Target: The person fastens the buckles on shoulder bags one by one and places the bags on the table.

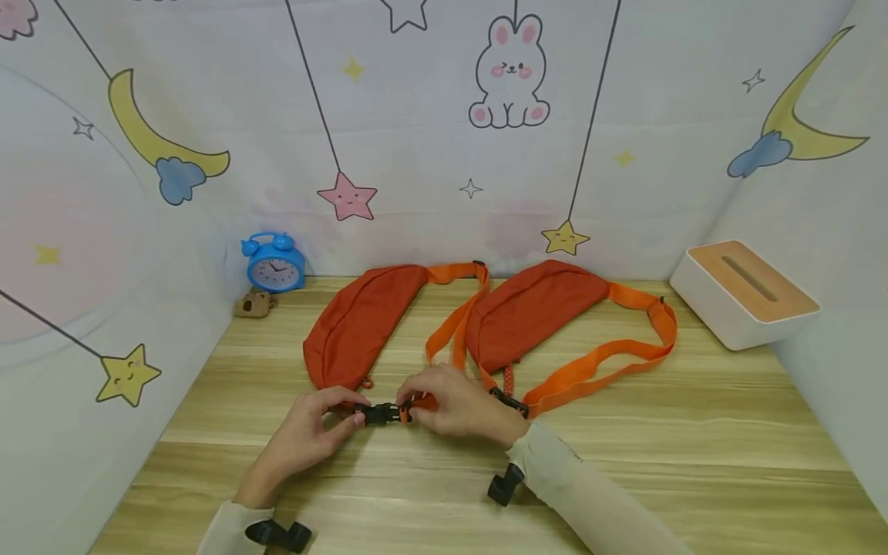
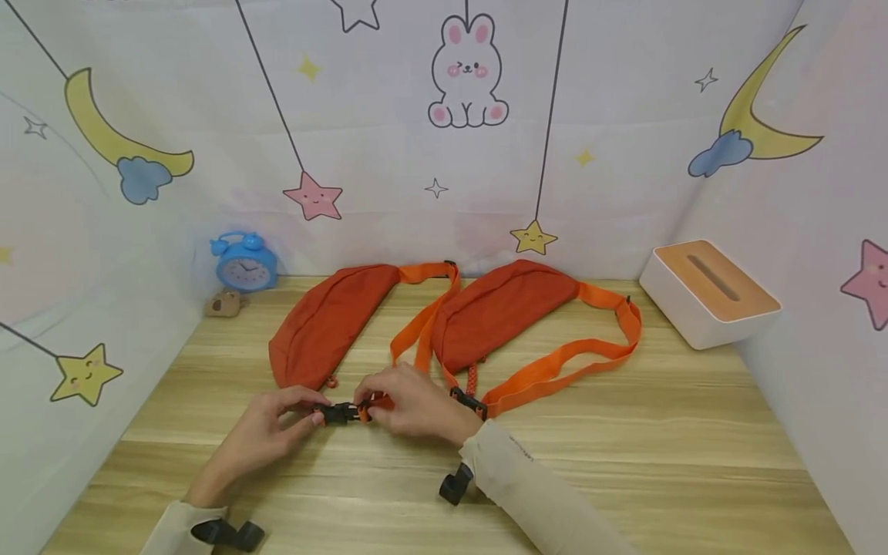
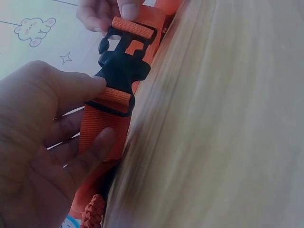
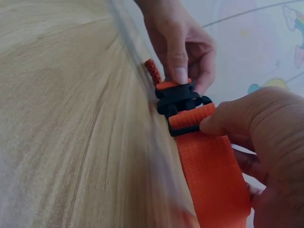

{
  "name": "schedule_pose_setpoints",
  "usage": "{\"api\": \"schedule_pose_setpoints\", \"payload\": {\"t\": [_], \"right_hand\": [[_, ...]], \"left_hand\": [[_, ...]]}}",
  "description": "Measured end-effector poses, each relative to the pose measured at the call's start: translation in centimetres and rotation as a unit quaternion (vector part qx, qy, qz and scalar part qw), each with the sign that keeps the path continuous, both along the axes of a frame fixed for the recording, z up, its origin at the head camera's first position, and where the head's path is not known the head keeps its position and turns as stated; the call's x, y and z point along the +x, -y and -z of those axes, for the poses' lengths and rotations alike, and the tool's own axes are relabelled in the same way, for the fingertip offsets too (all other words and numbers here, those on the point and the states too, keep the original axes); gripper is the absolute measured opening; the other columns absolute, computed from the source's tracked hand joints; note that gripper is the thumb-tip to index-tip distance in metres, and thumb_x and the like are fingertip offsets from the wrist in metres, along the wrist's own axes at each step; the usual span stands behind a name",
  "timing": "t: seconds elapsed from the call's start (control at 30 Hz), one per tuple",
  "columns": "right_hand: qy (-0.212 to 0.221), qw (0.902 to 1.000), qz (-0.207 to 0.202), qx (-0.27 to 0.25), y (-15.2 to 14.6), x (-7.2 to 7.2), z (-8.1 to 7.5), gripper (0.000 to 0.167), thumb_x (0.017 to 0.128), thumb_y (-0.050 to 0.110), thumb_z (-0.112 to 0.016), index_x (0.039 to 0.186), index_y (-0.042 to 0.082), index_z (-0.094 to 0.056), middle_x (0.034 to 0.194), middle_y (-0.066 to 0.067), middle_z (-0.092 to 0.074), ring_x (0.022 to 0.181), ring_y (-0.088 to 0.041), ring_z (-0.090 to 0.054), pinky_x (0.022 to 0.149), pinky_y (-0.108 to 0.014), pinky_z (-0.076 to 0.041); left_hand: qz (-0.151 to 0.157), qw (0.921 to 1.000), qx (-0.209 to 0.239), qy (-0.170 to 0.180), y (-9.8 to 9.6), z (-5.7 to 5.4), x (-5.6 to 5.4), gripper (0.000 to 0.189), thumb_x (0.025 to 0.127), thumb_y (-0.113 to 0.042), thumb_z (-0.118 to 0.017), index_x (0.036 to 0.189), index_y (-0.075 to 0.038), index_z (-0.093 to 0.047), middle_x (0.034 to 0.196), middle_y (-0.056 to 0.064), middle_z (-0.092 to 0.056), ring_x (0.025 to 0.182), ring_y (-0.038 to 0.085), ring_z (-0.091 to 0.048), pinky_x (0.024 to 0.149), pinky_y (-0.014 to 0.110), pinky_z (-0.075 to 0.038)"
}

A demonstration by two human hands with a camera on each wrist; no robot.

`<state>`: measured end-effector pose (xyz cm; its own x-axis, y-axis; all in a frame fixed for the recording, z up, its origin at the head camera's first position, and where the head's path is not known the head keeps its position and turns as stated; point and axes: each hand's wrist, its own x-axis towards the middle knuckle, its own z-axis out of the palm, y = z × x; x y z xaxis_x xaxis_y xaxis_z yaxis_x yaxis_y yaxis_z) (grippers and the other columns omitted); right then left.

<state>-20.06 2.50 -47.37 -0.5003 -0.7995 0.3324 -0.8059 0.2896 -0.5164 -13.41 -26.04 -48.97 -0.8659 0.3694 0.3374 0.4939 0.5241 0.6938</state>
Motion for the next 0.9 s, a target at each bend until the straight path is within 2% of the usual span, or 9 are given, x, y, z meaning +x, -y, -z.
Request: {"api": "schedule_pose_setpoints", "payload": {"t": [0.23, 0.43, 0.67, 0.9], "right_hand": [[0.041, 0.9989, 0.006, -0.02, 0.08, 0.1, 0.38, 0.021, 0.096, 0.008, -0.077, 0.115, 0.018, -0.078, 0.107, 0.007, -0.082, 0.096, -0.002, -0.069, 0.091, -0.023, -0.051], [0.053, 0.9982, 0.002, -0.03, 0.1, 0.01, 0.52, 0.021, 0.096, 0.006, -0.077, 0.114, 0.016, -0.078, 0.108, 0.005, -0.082, 0.097, -0.003, -0.071, 0.088, -0.02, -0.055], [0.024, 0.9995, -0.001, -0.019, 0.44, 0.0, 0.55, 0.02, 0.097, 0.008, -0.077, 0.115, 0.017, -0.079, 0.111, 0.006, -0.082, 0.1, -0.005, -0.073, 0.095, -0.025, -0.055], [0.006, 0.9999, 0.0, -0.016, 0.85, 0.15, 0.49, 0.019, 0.098, 0.007, -0.076, 0.114, 0.016, -0.078, 0.11, 0.004, -0.081, 0.101, -0.007, -0.073, 0.094, -0.022, -0.057]], "left_hand": [[0.001, 0.9996, 0.016, 0.024, -0.01, 0.13, 0.01, 0.023, 0.095, 0.0, -0.079, 0.113, -0.014, -0.076, 0.101, 0.0, -0.08, 0.09, 0.002, -0.073, 0.082, 0.021, -0.062], [0.001, 0.9989, 0.026, 0.04, 0.07, 0.18, -0.05, 0.025, 0.095, 0.001, -0.078, 0.114, -0.015, -0.075, 0.103, 0.001, -0.08, 0.091, 0.003, -0.074, 0.084, 0.022, -0.063], [0.007, 0.9995, 0.022, 0.023, -0.2, 0.06, -0.08, 0.026, 0.093, 0.003, -0.079, 0.114, -0.012, -0.075, 0.103, 0.002, -0.081, 0.092, 0.002, -0.074, 0.082, 0.024, -0.064], [0.006, 0.9996, 0.023, 0.015, -0.37, 0.11, 0.02, 0.027, 0.091, 0.006, -0.079, 0.112, -0.011, -0.075, 0.104, 0.003, -0.081, 0.096, 0.0, -0.073, 0.083, 0.02, -0.063]]}}
